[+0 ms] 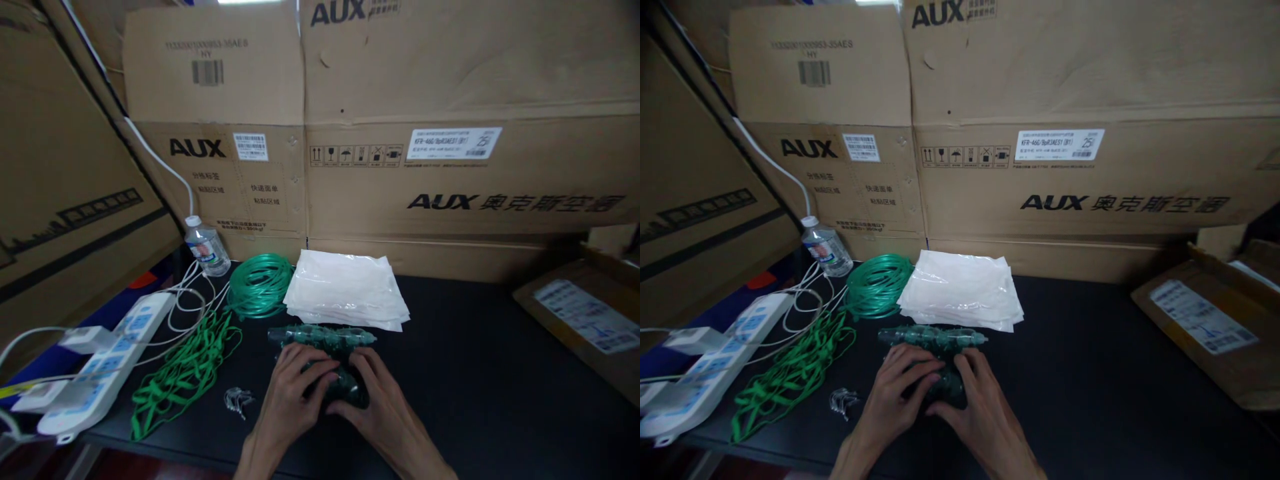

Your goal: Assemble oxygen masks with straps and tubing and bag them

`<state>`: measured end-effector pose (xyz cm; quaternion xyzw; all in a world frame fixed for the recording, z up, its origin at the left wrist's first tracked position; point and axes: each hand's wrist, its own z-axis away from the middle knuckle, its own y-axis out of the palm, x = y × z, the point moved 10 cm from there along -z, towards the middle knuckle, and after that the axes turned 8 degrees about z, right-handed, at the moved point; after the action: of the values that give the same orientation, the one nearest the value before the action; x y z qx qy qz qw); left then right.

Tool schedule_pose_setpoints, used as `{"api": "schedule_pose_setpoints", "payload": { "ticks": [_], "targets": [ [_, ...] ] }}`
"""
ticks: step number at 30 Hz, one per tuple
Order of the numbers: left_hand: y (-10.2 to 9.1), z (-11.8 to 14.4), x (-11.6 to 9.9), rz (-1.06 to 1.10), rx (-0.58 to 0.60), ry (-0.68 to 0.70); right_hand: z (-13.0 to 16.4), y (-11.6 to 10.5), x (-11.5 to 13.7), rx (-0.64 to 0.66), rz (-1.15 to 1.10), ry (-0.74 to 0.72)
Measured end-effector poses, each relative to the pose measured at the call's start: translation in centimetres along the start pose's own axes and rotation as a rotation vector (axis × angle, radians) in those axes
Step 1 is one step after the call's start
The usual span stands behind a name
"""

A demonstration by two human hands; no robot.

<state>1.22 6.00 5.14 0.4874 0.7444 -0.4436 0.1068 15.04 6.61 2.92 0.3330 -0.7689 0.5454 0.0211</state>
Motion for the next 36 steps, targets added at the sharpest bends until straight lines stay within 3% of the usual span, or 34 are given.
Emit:
{"api": "schedule_pose_setpoints", "payload": {
  "ticks": [5,11,16,20,27,31,36],
  "targets": [
    [0.0,0.1,0.1,0.015,-0.001,-0.025,2.9,-0.4,-0.6,-0.093,0.145,-0.133],
    [-0.2,0.0,0.2,0.029,-0.027,-0.054,5.5,-2.1,-2.3,-0.15,0.1,-0.125],
    [-0.6,0.1,0.1,0.032,-0.065,-0.053,3.5,-2.3,-2.2,-0.005,0.024,-0.099],
    [-0.6,0.2,0.3,0.024,-0.061,-0.051,1.5,-1.4,-1.8,0.053,-0.164,-0.052],
    [-0.8,0.4,0.7,0.018,-0.068,-0.057,0.6,-1.0,-1.6,-0.051,-0.134,-0.156],
    [-0.8,0.4,0.8,0.006,-0.066,-0.049,0.2,-1.4,-1.3,-0.059,-0.219,-0.166],
    [-0.7,0.2,0.9,-0.005,-0.069,-0.041,0.1,-2.3,-0.8,-0.171,-0.291,-0.163]
  ]
}}
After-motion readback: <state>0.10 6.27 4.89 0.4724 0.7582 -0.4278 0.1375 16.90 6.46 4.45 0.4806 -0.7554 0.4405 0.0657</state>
